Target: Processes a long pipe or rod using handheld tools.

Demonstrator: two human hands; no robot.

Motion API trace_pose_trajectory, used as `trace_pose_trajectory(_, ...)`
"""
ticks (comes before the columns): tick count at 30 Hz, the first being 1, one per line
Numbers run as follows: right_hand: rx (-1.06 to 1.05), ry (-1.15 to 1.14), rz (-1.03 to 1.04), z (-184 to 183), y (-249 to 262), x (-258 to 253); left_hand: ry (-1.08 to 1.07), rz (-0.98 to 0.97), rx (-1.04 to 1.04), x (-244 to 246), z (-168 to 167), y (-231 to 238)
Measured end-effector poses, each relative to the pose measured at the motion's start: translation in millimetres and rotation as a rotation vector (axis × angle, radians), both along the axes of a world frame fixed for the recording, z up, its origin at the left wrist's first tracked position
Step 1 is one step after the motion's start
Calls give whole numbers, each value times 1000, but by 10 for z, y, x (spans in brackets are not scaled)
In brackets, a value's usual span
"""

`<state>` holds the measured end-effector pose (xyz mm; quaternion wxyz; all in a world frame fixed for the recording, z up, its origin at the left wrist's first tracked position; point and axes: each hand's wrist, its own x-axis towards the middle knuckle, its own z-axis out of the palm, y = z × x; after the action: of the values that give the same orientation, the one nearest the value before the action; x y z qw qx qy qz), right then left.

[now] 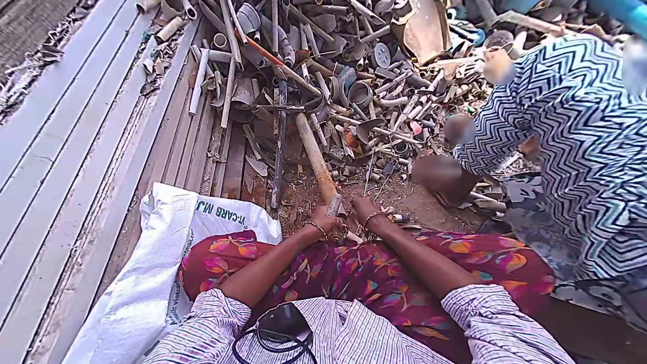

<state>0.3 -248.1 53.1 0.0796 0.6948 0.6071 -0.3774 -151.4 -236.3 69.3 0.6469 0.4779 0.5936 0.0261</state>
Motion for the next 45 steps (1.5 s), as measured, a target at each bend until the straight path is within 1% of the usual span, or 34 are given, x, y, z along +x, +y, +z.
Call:
trace_pose_trajectory(2,51,-2,-92,-96,60,174,-42,19,5,32,18,-21)
trace_pose_trajectory(4,142,58,-119,-16,29,108,-36,99,-31,30,49,52)
trace_pose_trajectory(6,212,126,-44,74,-75,-5,-42,157,-84,29,16,103)
trace_pose_trajectory(8,232,172,65,2,-140,-68,-55,176,-110,10,-10,118)
trace_pose_trajectory(11,197,193,141,-117,-168,-25,-69,183,-131,20,-30,101)
trace_pose_trajectory(16,115,180,144,-187,-145,-18,-27,222,-178,22,-163,156)
trace_pose_trajectory(23,4,109,163,-270,-64,-42,31,199,-179,18,-370,158)
trace_pose_trajectory(28,26,81,208,-234,-151,-116,102,175,-180,11,-398,171)
trace_pose_trajectory(30,-20,54,183,-230,-117,-83,94,165,-199,9,-406,157)
trace_pose_trajectory(34,2,68,210,-214,-154,-106,136,143,-192,33,-314,174)
trace_pose_trajectory(38,4,21,218,-286,-96,-43,128,133,-214,14,-417,174)
trace_pose_trajectory(40,-10,50,209,-210,-103,-83,152,117,-205,34,-322,201)
trace_pose_trajectory(42,-1,66,217,-212,-117,-99,198,81,-184,47,-282,202)
trace_pose_trajectory(44,24,33,219,-310,-92,-32,187,63,-183,25,-371,173)
trace_pose_trajectory(45,33,23,216,-302,-74,-18,169,73,-186,22,-391,185)
